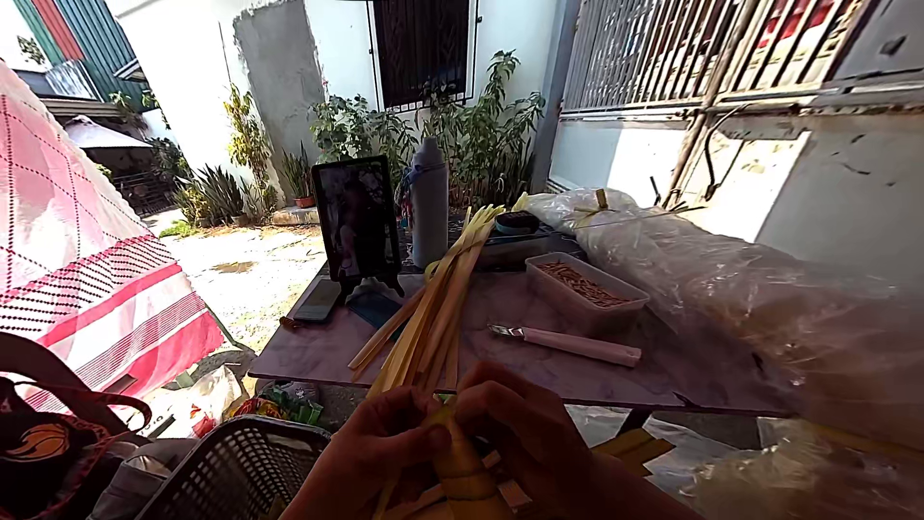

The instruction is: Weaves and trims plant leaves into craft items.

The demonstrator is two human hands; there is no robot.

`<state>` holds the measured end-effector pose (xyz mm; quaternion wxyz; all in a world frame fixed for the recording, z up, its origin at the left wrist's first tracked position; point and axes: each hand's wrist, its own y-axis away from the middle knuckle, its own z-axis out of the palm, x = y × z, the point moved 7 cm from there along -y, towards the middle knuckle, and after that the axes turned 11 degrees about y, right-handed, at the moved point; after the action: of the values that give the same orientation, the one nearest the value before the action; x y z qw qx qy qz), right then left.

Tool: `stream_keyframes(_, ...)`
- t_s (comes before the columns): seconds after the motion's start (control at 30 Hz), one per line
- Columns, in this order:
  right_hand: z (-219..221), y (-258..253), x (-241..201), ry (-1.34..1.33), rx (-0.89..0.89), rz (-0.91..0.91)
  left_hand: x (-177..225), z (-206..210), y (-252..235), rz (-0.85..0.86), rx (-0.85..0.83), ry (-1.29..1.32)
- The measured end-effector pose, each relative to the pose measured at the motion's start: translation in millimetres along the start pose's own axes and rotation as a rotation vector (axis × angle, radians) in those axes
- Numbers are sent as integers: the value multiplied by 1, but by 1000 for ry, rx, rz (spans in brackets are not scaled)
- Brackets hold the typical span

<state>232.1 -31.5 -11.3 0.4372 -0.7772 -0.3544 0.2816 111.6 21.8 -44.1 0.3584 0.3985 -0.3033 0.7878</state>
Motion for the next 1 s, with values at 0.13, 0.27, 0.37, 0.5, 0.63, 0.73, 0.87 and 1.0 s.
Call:
stream_keyframes(0.13,-3,-3,19,24,-48,12,12,-9,7,87,56,-64)
stream_keyframes(0.27,-38,19,133,476,-242,453,42,-34,27,366,363,-98)
stream_keyframes(0.37,-54,86,225,701,-725,954,57,-47,40,565,583,-99)
stream_keyframes(0.5,-58,117,237,800,-819,850,56,-53,41,686,727,-82)
stream_keyframes(0.63,-81,86,180,809,-270,677,47,-53,37,771,740,-49)
stream_keyframes(0.73,-76,48,94,548,-35,653,39,-47,35,781,743,-72)
stream_keyframes(0.87,-51,23,38,366,10,507,34,-43,33,795,697,-123)
stream_keyframes(1.0,-67,37,116,658,-217,681,34,-55,36,731,568,-91)
